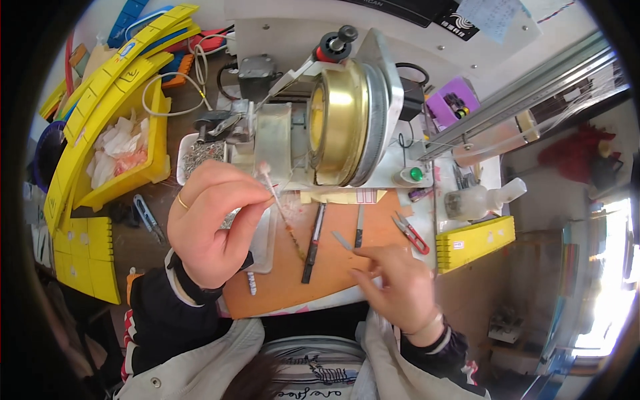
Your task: Manually assembling small electronic parts using tweezers, adhesive, and a specialized machine at a workbench.
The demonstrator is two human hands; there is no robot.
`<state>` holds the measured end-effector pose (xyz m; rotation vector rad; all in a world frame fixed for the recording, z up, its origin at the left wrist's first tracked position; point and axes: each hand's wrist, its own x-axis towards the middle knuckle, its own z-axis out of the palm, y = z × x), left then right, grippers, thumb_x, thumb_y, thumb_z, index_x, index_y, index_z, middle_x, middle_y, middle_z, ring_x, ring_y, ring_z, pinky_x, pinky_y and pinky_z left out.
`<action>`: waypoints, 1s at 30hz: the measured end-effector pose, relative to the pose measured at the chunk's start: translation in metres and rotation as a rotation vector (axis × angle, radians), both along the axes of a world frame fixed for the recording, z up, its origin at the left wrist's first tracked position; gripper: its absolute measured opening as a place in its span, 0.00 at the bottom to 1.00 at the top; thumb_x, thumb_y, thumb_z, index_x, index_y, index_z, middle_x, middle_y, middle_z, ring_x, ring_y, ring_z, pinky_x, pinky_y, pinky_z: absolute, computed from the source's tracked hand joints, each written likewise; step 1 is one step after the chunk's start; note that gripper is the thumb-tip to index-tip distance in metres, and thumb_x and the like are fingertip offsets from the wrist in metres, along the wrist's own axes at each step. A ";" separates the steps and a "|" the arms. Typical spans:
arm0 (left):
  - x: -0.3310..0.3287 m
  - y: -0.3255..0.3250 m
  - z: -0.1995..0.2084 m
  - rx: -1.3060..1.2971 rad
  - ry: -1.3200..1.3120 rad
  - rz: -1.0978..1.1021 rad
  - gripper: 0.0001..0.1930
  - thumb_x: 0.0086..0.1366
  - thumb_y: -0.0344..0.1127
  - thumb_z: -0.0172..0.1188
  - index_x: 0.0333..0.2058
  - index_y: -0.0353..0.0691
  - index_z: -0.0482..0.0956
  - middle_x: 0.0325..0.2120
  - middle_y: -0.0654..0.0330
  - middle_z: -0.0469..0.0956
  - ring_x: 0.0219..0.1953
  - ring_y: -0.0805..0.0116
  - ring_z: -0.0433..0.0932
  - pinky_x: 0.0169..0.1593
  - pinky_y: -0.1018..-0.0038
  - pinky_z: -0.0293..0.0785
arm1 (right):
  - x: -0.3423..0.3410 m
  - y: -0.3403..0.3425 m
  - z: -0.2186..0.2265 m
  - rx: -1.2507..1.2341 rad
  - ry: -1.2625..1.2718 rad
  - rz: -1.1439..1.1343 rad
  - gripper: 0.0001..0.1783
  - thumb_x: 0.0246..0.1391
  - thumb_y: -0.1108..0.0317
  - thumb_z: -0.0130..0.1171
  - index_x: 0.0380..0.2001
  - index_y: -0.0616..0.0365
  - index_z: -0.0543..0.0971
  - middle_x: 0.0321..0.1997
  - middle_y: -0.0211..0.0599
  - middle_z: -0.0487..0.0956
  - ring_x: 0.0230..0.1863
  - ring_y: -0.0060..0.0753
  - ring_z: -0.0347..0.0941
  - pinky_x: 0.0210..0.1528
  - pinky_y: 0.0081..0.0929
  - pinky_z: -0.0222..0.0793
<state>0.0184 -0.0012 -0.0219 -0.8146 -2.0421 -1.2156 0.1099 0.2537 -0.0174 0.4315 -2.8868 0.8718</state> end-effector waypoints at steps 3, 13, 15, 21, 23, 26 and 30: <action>-0.001 -0.004 -0.003 0.043 0.001 -0.009 0.11 0.50 0.16 0.66 0.32 0.35 0.79 0.28 0.55 0.78 0.30 0.58 0.77 0.34 0.70 0.73 | -0.021 -0.039 -0.013 0.035 -0.075 0.078 0.15 0.52 0.65 0.66 0.42 0.55 0.77 0.26 0.33 0.79 0.23 0.35 0.77 0.25 0.30 0.71; -0.001 -0.006 0.000 -0.029 -0.025 -0.094 0.11 0.53 0.16 0.64 0.34 0.35 0.77 0.30 0.55 0.77 0.31 0.59 0.77 0.36 0.69 0.74 | -0.036 -0.047 -0.030 0.006 -0.346 0.019 0.10 0.60 0.65 0.57 0.40 0.59 0.74 0.28 0.39 0.82 0.23 0.39 0.79 0.26 0.32 0.73; -0.003 -0.006 -0.001 -0.026 -0.023 -0.094 0.11 0.53 0.16 0.64 0.34 0.35 0.77 0.30 0.54 0.78 0.31 0.59 0.77 0.36 0.69 0.74 | -0.037 -0.038 -0.019 -0.087 -0.366 0.019 0.10 0.61 0.64 0.55 0.40 0.60 0.73 0.30 0.42 0.83 0.23 0.42 0.78 0.26 0.35 0.74; -0.001 -0.006 0.001 0.005 -0.083 -0.095 0.11 0.53 0.17 0.65 0.34 0.36 0.77 0.35 0.53 0.77 0.34 0.61 0.78 0.38 0.70 0.75 | -0.029 0.015 -0.004 -1.421 -0.831 -0.094 0.18 0.64 0.70 0.40 0.48 0.71 0.74 0.38 0.53 0.82 0.26 0.34 0.78 0.31 0.26 0.75; 0.001 -0.002 0.001 0.005 -0.114 -0.047 0.12 0.53 0.17 0.65 0.34 0.37 0.77 0.38 0.52 0.77 0.36 0.63 0.79 0.39 0.71 0.75 | -0.027 0.007 -0.007 -1.306 -0.832 -0.196 0.18 0.64 0.70 0.41 0.48 0.71 0.73 0.39 0.52 0.83 0.27 0.34 0.78 0.31 0.26 0.75; 0.002 -0.004 0.000 0.031 -0.142 -0.057 0.12 0.53 0.17 0.64 0.34 0.38 0.77 0.41 0.52 0.77 0.36 0.64 0.79 0.40 0.72 0.76 | -0.023 -0.003 -0.007 -1.094 -0.788 -0.194 0.16 0.63 0.68 0.44 0.46 0.71 0.73 0.40 0.52 0.82 0.28 0.34 0.78 0.32 0.27 0.76; 0.000 -0.009 0.006 -0.013 -0.134 -0.087 0.12 0.53 0.17 0.64 0.34 0.38 0.77 0.41 0.51 0.77 0.36 0.63 0.80 0.40 0.73 0.76 | -0.016 0.014 -0.002 -1.215 -0.552 0.212 0.12 0.63 0.66 0.49 0.40 0.68 0.70 0.38 0.57 0.82 0.28 0.31 0.78 0.33 0.24 0.76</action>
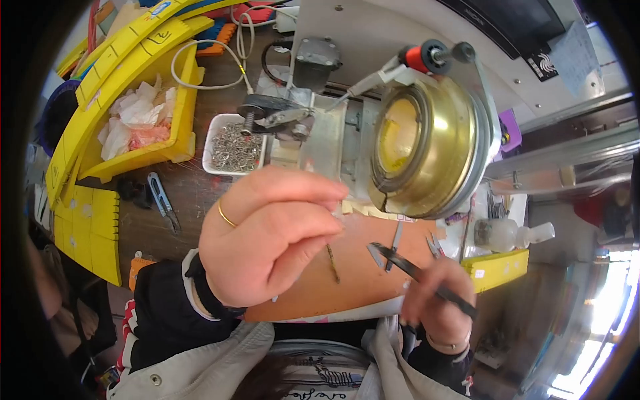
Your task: Manually assembling small electronic parts using tweezers, adhesive, and a specialized machine at a workbench.
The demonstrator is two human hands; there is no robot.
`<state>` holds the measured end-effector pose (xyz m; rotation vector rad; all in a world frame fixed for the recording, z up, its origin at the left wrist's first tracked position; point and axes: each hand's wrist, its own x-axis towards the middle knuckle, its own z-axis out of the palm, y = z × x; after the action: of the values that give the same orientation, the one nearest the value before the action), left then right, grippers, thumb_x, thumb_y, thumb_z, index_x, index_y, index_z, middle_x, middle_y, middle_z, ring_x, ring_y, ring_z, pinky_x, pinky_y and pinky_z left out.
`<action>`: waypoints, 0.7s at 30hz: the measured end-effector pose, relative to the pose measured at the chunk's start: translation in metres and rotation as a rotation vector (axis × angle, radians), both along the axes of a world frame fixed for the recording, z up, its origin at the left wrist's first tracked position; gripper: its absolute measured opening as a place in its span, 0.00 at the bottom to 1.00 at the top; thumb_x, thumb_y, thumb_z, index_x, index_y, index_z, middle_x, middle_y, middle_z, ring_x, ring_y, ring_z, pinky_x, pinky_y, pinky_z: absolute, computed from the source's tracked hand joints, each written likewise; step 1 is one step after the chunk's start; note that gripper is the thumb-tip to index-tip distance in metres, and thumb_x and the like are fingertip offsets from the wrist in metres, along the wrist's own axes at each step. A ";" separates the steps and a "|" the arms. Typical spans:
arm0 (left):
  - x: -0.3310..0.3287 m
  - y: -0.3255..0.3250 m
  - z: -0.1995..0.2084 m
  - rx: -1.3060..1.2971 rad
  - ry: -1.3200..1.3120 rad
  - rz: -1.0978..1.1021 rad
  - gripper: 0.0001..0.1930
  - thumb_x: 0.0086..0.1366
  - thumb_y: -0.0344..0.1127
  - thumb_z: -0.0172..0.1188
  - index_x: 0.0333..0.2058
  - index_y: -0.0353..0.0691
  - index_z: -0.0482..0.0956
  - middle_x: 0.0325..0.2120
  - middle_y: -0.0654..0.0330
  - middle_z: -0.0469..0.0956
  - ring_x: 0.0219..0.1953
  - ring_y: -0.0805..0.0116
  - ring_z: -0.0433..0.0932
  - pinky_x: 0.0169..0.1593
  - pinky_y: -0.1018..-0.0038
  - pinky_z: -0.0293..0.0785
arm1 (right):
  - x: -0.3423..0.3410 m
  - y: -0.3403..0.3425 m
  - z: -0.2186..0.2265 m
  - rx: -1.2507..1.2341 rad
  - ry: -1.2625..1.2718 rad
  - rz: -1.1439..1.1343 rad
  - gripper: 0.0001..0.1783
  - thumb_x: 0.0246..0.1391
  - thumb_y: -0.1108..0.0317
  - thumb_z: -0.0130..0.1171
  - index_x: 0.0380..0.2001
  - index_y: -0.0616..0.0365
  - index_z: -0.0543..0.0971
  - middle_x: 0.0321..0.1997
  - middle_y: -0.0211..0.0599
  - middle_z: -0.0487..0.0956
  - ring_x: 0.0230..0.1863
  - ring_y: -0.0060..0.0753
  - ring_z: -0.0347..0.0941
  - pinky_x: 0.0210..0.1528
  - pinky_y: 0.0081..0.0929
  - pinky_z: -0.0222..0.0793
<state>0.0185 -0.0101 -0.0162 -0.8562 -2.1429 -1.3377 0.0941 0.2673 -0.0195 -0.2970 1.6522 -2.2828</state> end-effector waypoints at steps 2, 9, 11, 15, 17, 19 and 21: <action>0.000 -0.002 0.001 -0.009 0.001 -0.059 0.12 0.54 0.17 0.64 0.35 0.39 0.77 0.41 0.52 0.78 0.37 0.62 0.81 0.40 0.72 0.77 | 0.005 -0.005 0.006 -0.162 0.085 -0.048 0.12 0.64 0.66 0.50 0.40 0.67 0.69 0.36 0.58 0.81 0.27 0.30 0.78 0.33 0.24 0.75; -0.002 -0.002 -0.002 -0.003 0.004 -0.125 0.12 0.53 0.16 0.64 0.35 0.37 0.76 0.42 0.48 0.80 0.38 0.59 0.83 0.42 0.70 0.81 | 0.002 -0.045 0.035 0.118 0.350 -0.315 0.20 0.65 0.58 0.55 0.40 0.66 0.63 0.17 0.53 0.76 0.12 0.34 0.72 0.15 0.27 0.73; -0.002 -0.002 -0.004 0.027 -0.037 -0.159 0.13 0.53 0.15 0.64 0.35 0.36 0.76 0.42 0.47 0.80 0.40 0.57 0.84 0.43 0.69 0.82 | 0.000 -0.054 0.030 0.153 0.375 -0.293 0.19 0.66 0.61 0.54 0.42 0.69 0.63 0.20 0.60 0.78 0.14 0.33 0.74 0.17 0.23 0.73; -0.003 -0.003 -0.001 0.062 -0.090 -0.222 0.12 0.53 0.14 0.62 0.35 0.34 0.75 0.43 0.45 0.79 0.46 0.50 0.83 0.47 0.65 0.83 | 0.001 -0.064 0.025 0.128 0.310 -0.388 0.18 0.66 0.61 0.53 0.41 0.69 0.63 0.21 0.62 0.78 0.14 0.33 0.74 0.16 0.21 0.71; -0.005 -0.001 -0.002 0.076 -0.071 -0.210 0.12 0.54 0.14 0.62 0.35 0.33 0.75 0.43 0.45 0.79 0.46 0.48 0.83 0.48 0.64 0.83 | -0.001 -0.066 0.019 0.134 0.349 -0.396 0.18 0.67 0.61 0.52 0.41 0.69 0.63 0.21 0.63 0.78 0.13 0.32 0.72 0.15 0.18 0.68; -0.007 0.001 -0.003 0.093 -0.049 -0.208 0.11 0.54 0.14 0.61 0.35 0.32 0.74 0.44 0.44 0.78 0.47 0.47 0.82 0.48 0.63 0.83 | -0.003 -0.070 0.020 0.167 0.357 -0.435 0.18 0.67 0.60 0.52 0.41 0.68 0.64 0.21 0.62 0.78 0.13 0.32 0.72 0.15 0.18 0.68; -0.006 0.001 -0.005 0.085 -0.021 -0.202 0.10 0.54 0.14 0.61 0.35 0.31 0.74 0.45 0.43 0.77 0.47 0.45 0.82 0.49 0.62 0.83 | -0.003 -0.073 0.019 0.196 0.367 -0.468 0.19 0.67 0.60 0.52 0.41 0.68 0.64 0.21 0.61 0.78 0.12 0.31 0.71 0.15 0.18 0.68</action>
<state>0.0122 -0.0092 -0.0213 -1.0503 -2.0425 -1.5309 0.0907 0.1947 0.0000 -0.3258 2.3241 -2.4675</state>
